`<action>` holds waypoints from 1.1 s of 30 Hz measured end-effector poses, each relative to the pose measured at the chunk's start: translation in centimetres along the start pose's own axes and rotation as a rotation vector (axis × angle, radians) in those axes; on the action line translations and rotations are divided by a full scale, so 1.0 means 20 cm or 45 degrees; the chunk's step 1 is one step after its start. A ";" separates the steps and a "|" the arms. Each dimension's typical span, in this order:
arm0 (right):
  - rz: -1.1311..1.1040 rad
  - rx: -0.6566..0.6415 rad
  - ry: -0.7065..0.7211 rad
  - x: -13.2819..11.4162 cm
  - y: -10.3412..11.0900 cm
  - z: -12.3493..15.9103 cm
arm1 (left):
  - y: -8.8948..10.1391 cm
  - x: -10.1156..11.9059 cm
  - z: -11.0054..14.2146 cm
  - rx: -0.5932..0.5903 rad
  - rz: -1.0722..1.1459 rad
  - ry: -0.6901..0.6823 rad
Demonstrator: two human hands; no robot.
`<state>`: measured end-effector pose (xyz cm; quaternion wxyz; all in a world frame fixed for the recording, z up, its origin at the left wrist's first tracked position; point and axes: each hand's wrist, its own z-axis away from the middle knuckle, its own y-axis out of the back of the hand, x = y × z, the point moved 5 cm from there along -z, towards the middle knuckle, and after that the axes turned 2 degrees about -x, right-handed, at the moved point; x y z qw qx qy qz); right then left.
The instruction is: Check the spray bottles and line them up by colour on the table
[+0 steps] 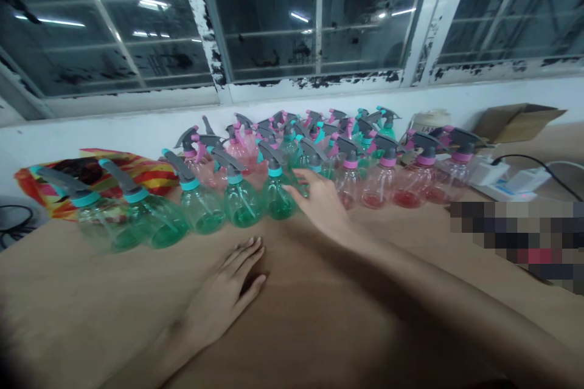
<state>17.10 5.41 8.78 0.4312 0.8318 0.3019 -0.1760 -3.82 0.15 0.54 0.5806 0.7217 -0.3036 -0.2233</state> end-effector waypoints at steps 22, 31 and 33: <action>0.508 -0.135 -0.273 0.23 0.05 0.03 | 0.03 0.00 -0.02 0.028 0.344 0.162; 0.582 -0.274 -0.077 0.10 0.19 0.33 | -0.07 0.17 -0.23 0.037 0.738 0.261; 0.575 -0.283 -0.028 0.08 0.23 0.39 | -0.08 0.23 -0.27 0.054 0.855 0.209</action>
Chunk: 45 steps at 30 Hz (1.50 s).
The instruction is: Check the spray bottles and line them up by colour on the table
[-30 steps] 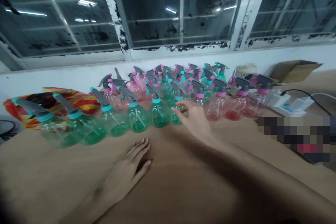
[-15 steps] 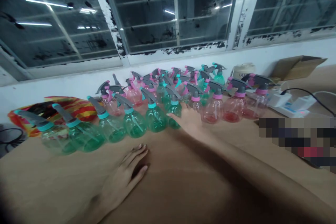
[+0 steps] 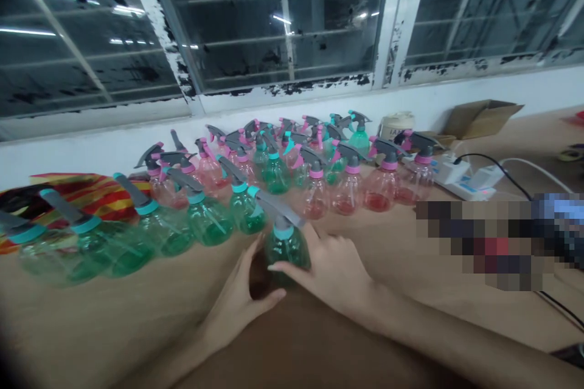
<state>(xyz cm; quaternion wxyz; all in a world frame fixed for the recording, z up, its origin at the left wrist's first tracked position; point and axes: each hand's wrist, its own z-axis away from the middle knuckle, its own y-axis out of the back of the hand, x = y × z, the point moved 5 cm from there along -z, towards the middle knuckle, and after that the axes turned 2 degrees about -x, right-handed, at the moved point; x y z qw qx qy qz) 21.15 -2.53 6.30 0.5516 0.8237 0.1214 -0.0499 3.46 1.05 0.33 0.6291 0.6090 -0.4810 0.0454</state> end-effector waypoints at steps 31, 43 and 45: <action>-1.236 -0.114 0.187 0.09 0.06 -0.19 | -0.02 0.01 -0.11 -0.205 -0.579 -0.189; -1.370 -0.050 0.163 0.08 0.02 -0.23 | -0.04 0.03 -0.11 -0.210 -0.678 -0.260; -1.364 -0.043 0.137 0.09 0.00 -0.23 | -0.04 0.03 -0.11 -0.201 -0.690 -0.270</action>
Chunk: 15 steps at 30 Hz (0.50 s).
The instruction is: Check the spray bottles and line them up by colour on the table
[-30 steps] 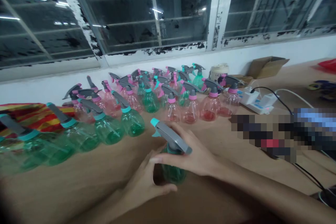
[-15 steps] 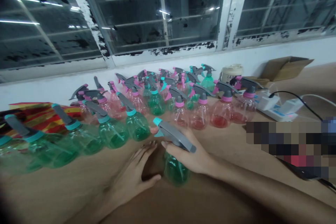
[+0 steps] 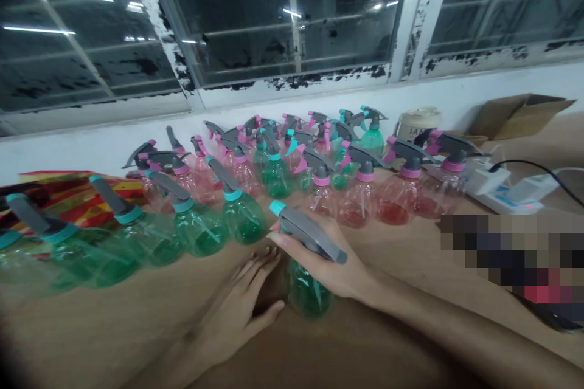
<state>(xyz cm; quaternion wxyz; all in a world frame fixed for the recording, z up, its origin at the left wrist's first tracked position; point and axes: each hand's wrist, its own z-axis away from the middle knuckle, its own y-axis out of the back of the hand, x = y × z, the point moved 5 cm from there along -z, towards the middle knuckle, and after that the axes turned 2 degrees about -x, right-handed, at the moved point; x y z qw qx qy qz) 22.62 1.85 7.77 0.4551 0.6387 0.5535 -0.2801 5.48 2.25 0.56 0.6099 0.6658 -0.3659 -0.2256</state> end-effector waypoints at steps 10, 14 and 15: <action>-0.080 0.016 -0.006 -0.02 0.00 0.00 | -0.01 0.01 -0.01 0.043 -0.008 0.006; -0.031 0.024 -0.048 0.00 0.00 0.00 | -0.01 0.01 -0.01 0.040 -0.005 0.007; 0.000 0.043 -0.057 0.01 0.00 0.01 | -0.01 0.01 0.00 0.042 0.001 0.004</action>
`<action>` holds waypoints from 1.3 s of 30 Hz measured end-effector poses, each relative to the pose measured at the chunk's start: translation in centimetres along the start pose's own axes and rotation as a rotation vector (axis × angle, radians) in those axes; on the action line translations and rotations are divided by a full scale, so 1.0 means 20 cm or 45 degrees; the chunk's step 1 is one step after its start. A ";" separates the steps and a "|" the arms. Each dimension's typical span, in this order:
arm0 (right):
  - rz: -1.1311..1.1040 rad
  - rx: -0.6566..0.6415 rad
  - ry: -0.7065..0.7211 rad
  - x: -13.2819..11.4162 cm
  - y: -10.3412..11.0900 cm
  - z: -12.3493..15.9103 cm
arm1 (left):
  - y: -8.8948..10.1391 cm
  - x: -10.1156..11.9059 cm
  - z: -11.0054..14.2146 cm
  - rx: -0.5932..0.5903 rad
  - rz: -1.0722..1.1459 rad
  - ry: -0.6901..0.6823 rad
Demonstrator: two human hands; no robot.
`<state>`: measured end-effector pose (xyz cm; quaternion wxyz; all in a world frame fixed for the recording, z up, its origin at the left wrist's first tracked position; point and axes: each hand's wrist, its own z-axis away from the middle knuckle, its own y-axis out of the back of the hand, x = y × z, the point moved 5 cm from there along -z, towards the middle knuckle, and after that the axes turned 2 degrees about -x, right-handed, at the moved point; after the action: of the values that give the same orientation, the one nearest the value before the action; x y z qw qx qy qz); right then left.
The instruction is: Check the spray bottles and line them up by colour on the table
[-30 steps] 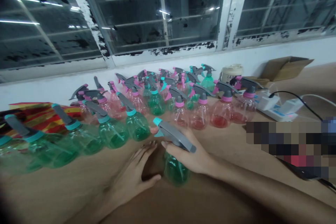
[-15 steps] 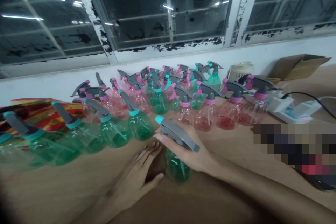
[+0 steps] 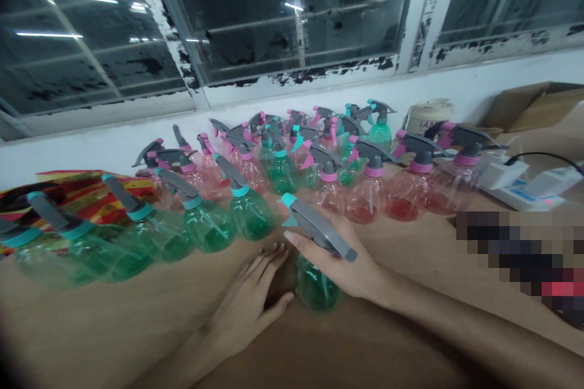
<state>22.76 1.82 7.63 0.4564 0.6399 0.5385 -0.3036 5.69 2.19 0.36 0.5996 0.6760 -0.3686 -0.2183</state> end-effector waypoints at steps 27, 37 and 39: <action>0.006 -0.132 0.060 -0.02 0.00 -0.01 | 0.00 -0.01 -0.01 -0.029 0.002 0.010; 0.040 -0.067 0.068 -0.05 0.02 0.00 | 0.01 -0.01 -0.01 -0.016 -0.014 0.020; 0.052 -0.043 0.070 -0.05 0.03 0.00 | 0.01 -0.01 -0.01 -0.022 -0.020 0.023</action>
<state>23.06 1.36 8.58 0.4584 0.6511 0.5426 -0.2675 5.68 2.45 0.57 0.6069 0.6756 -0.3560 -0.2202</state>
